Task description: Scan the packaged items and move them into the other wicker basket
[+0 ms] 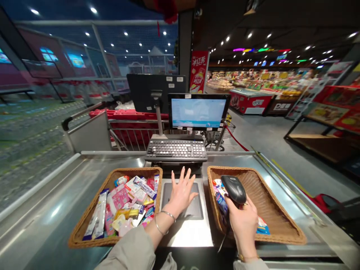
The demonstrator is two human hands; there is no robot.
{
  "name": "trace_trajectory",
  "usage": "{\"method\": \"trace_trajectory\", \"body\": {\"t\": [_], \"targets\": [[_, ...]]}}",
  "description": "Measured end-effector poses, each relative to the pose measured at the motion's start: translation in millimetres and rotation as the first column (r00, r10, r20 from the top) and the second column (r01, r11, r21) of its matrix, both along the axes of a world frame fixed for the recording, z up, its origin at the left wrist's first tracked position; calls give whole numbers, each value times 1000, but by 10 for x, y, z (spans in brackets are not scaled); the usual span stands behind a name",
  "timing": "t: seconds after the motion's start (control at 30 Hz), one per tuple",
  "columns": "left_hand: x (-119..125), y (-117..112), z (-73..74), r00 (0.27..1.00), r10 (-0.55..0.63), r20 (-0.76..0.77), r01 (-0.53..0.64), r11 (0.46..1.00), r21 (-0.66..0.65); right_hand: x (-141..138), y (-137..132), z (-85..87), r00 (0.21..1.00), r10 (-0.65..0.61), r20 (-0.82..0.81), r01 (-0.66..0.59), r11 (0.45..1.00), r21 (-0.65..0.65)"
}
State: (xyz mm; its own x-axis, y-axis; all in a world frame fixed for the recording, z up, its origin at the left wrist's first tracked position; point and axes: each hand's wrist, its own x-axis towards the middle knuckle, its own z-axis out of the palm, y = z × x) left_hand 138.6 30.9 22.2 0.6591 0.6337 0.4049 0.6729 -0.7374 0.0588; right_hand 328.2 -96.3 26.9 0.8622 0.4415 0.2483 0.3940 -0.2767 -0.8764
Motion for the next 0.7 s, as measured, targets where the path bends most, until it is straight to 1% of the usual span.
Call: {"method": "trace_trajectory", "body": {"t": [0.07, 0.17, 0.37, 0.53, 0.7], "targets": [[-174, 6, -15, 999, 46, -1, -46, 999, -5, -106, 93, 4, 1000, 28, 5, -28, 1000, -4], [-436, 5, -40, 993, 120, -6, -120, 993, -8, -265, 213, 1, 994, 105, 19, -105, 994, -16], [-960, -53, -95, 963, 270, 10, -270, 962, -33, -541, 376, -29, 965, 257, 54, -255, 966, -41], [-1422, -127, -124, 919, 393, 1, -392, 917, -69, -756, 487, -19, 930, 359, 78, -355, 933, -56], [-1913, -212, -190, 862, 504, -47, -506, 857, -96, -966, 568, -4, 911, 404, 83, -398, 914, -77]]}}
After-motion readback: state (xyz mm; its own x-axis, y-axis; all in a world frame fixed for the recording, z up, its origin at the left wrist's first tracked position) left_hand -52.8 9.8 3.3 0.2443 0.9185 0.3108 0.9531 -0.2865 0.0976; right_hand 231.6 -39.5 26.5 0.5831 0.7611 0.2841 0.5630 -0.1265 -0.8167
